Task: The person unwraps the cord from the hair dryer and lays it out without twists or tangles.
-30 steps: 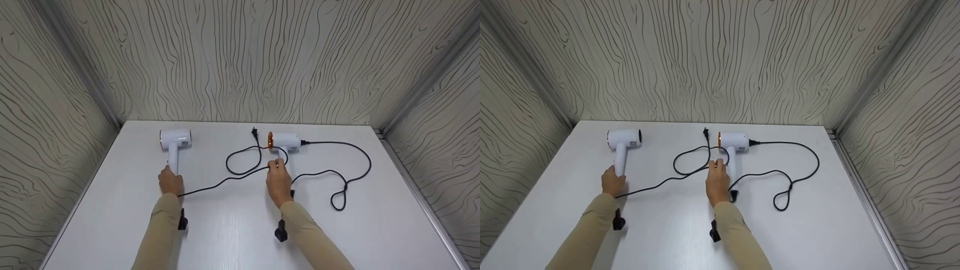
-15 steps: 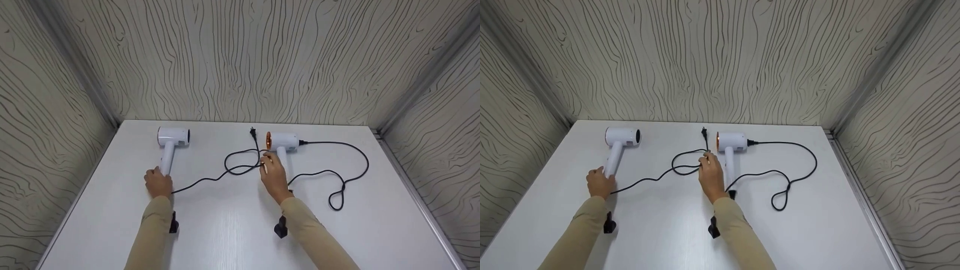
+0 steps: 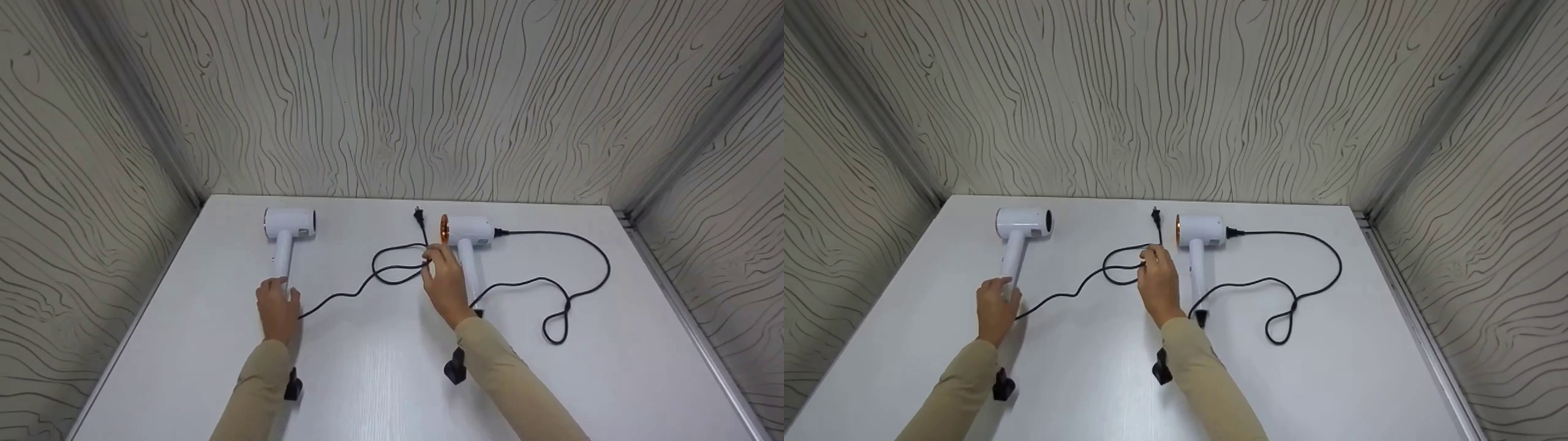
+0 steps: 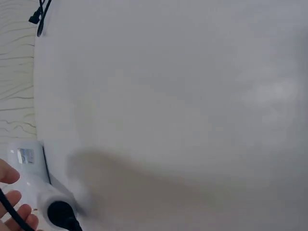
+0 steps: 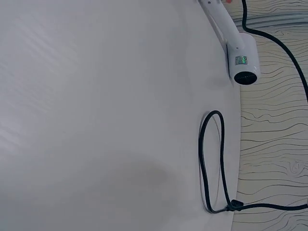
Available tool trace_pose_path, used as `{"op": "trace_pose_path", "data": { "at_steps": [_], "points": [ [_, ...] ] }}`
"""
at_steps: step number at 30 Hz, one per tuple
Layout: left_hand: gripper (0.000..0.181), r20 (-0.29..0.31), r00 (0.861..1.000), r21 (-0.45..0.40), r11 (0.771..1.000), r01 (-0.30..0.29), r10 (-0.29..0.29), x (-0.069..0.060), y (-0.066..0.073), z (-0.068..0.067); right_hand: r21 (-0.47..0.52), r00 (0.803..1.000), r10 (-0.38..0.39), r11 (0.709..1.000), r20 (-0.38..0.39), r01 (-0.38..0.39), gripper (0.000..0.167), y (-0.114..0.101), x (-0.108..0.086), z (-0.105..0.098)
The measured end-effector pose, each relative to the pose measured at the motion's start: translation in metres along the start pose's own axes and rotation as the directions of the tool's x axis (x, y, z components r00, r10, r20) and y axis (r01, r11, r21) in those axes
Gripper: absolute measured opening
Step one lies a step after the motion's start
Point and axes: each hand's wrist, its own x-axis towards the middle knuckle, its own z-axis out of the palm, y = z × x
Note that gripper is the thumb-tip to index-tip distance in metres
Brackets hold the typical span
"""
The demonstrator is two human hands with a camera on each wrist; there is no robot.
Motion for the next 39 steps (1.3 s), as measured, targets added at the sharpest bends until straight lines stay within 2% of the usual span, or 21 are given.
{"op": "trace_pose_path", "data": {
  "at_steps": [3, 6, 10, 14, 20, 23, 25, 27, 30, 33, 36, 39],
  "points": [
    [0.027, 0.032, 0.997, -0.069, 0.995, -0.069, 0.071, -0.006, 0.014, 0.006, 0.011, 1.000, 0.020, 1.000, 0.003, -0.020, 0.021, -0.003, 0.000, 0.001],
    [0.023, 0.053, 0.986, -0.122, 0.981, -0.153, 0.161, -0.013, 0.029, 0.013, 0.018, 0.998, 0.053, 0.998, 0.015, -0.053, 0.025, -0.007, 0.000, 0.001],
    [0.019, 0.087, 0.966, -0.131, 0.964, -0.231, 0.243, -0.023, 0.046, 0.022, 0.029, 0.995, 0.095, 0.995, 0.032, -0.096, 0.030, -0.011, 0.000, 0.002],
    [0.019, 0.126, 0.940, -0.105, 0.947, -0.305, 0.317, -0.032, 0.060, 0.030, 0.037, 0.994, 0.100, 0.994, 0.040, -0.101, 0.028, -0.013, 0.000, 0.003],
    [0.022, 0.232, 0.905, -0.138, 0.933, -0.333, 0.358, -0.045, 0.066, 0.040, 0.027, 0.996, 0.082, 0.996, 0.028, -0.083, 0.026, -0.012, 0.001, 0.005],
    [0.020, 0.228, 0.899, -0.177, 0.923, -0.341, 0.375, -0.049, 0.066, 0.045, 0.031, 0.995, 0.094, 0.995, 0.027, -0.095, 0.026, -0.011, 0.001, 0.005],
    [0.018, 0.193, 0.905, -0.217, 0.916, -0.337, 0.378, -0.050, 0.066, 0.047, 0.037, 0.994, 0.103, 0.994, 0.032, -0.105, 0.027, -0.011, 0.001, 0.005],
    [0.015, 0.159, 0.920, -0.278, 0.910, -0.307, 0.359, -0.050, 0.066, 0.048, 0.046, 0.993, 0.108, 0.993, 0.041, -0.110, 0.028, -0.011, 0.001, 0.006],
    [0.014, 0.130, 0.944, -0.387, 0.892, -0.233, 0.303, -0.048, 0.066, 0.047, 0.058, 0.992, 0.111, 0.992, 0.051, -0.114, 0.021, -0.010, -0.002, 0.008],
    [0.017, 0.121, 0.965, -0.481, 0.864, -0.149, 0.234, -0.046, 0.067, 0.047, 0.062, 0.992, 0.118, 0.991, 0.041, -0.120, 0.016, -0.009, -0.006, 0.011],
    [0.019, 0.106, 0.979, -0.537, 0.839, -0.090, 0.173, -0.044, 0.069, 0.046, 0.039, 0.991, 0.130, 0.990, 0.043, -0.132, 0.017, -0.006, -0.012, 0.016],
    [0.019, 0.094, 0.989, -0.572, 0.819, -0.043, 0.117, -0.042, 0.072, 0.046, -0.005, 0.986, 0.141, 0.990, 0.088, -0.141, 0.017, -0.003, -0.022, 0.023]
  ]
}}
